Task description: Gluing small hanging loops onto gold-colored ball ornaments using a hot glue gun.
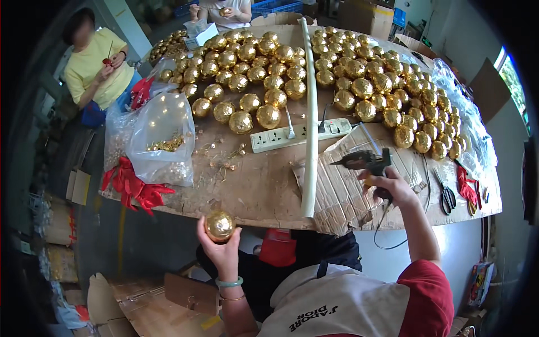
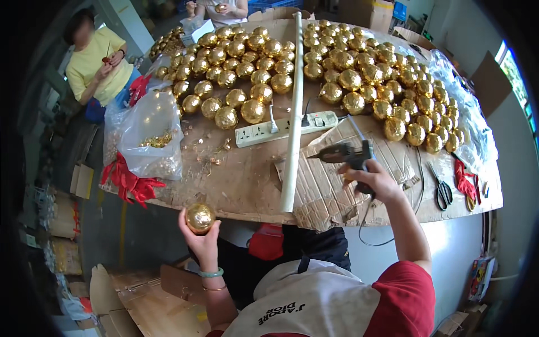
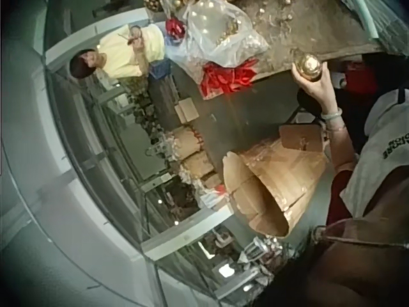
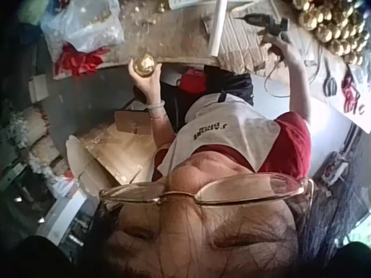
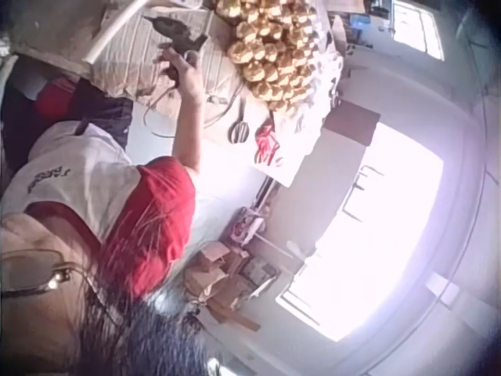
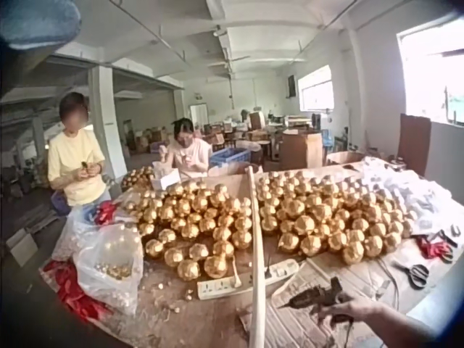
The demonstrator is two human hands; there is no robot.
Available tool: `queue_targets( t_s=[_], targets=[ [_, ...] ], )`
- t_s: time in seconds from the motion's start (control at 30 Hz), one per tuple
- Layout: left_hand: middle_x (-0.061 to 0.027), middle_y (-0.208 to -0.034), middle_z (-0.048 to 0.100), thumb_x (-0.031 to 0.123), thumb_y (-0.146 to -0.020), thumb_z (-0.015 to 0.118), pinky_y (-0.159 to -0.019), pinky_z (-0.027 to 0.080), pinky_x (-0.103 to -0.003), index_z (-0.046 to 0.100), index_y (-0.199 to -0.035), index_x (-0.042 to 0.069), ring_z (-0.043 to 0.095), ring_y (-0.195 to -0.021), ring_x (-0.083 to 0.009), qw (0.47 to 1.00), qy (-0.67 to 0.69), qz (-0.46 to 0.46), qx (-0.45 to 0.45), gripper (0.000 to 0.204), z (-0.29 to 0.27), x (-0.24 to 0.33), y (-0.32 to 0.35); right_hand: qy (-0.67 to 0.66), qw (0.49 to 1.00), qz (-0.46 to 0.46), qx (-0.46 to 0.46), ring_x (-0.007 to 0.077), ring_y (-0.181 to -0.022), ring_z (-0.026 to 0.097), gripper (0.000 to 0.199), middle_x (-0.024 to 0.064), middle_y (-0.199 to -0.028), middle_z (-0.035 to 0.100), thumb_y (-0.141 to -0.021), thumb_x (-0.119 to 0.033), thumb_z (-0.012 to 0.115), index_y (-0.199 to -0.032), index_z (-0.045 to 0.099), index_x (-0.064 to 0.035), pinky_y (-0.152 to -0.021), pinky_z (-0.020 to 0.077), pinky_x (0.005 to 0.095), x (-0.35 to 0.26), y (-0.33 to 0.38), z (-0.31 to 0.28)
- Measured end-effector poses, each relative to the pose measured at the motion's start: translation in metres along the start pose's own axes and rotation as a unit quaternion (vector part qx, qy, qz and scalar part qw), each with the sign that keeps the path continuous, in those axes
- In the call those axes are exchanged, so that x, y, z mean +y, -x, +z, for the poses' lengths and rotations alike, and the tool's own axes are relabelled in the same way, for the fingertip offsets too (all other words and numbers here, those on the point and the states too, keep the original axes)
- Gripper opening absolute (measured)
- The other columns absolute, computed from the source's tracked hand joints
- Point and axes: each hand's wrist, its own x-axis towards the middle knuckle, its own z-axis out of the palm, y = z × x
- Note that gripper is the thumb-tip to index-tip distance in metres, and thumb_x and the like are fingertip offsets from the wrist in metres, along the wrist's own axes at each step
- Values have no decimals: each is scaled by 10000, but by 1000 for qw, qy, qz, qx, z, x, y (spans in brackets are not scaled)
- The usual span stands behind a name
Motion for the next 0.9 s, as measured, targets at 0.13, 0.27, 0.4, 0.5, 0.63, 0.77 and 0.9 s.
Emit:
queue_targets(
  t_s=[0.13, 0.27, 0.4, 0.5, 0.63, 0.77, 0.9],
  targets=[
    [-103, -1275, 475, -41, -682, 776, -1000, 430, -328, 377, -1359, 32, 497, -1154, -197, 997, 58, -38, -18, 789, 12, -3, 22, -61, 991, 54, 108, 169, -638, 647, 279, 138, -827, 659, -915, -224, 614, -1027, 618, 32, -516, 522, 263, 37, -13, -23],
    [-113, -1268, 501, -5, -651, 819, -1001, 429, -336, 397, -1352, 26, 512, -1145, -206, 999, 18, -14, -34, 819, 16, 4, 35, -62, 987, 86, 122, 166, -618, 637, 328, 107, -769, 659, -938, -278, 599, -977, 627, 47, -523, 519, 264, 62, -29, -35],
    [-113, -1245, 509, -2, -640, 829, -984, 442, -337, 401, -1349, 26, 522, -1126, -208, 1000, 5, -2, -16, 828, 9, 7, 38, 458, 878, 47, 133, 215, -629, 665, 374, 110, -670, 662, -911, -343, 629, -773, 684, 1, -595, 527, 369, 49, -40, -52],
    [-126, -1245, 500, 35, -635, 850, -984, 443, -355, 407, -1342, 21, 525, -1125, -238, 1000, 9, -13, -16, 835, 3, 1, 44, 630, 768, -9, 120, 249, -640, 656, 405, 153, -737, 682, -890, -395, 621, -777, 705, -15, -625, 510, 413, 33, -38, -62],
    [-141, -1252, 487, 70, -631, 870, -990, 440, -371, 414, -1337, 19, 521, -1136, -276, 999, 38, -32, -18, 842, 2, -8, 53, 563, 813, -98, 111, 268, -705, 661, 226, 159, -837, 681, -879, -238, 645, -905, 672, -15, -648, 511, 403, -33, -44, 10],
    [-129, -1246, 487, 44, -642, 850, -980, 445, -348, 403, -1344, 20, 522, -1126, -241, 999, 31, -8, -28, 833, 2, -6, 55, 521, 798, -278, -121, 278, -813, 677, 202, 153, -951, 690, -886, -158, 646, -1026, 673, -15, -734, 540, 353, -41, -98, 104],
    [-158, -1272, 467, 72, -637, 863, -1009, 421, -375, 414, -1326, 12, 502, -1163, -293, 998, 40, -30, -36, 825, -5, -9, 60, 529, 741, -328, -251, 290, -888, 664, 132, 132, -949, 682, -883, -105, 605, -983, 658, -37, -784, 527, 384, -21, -175, 187]
  ],
)
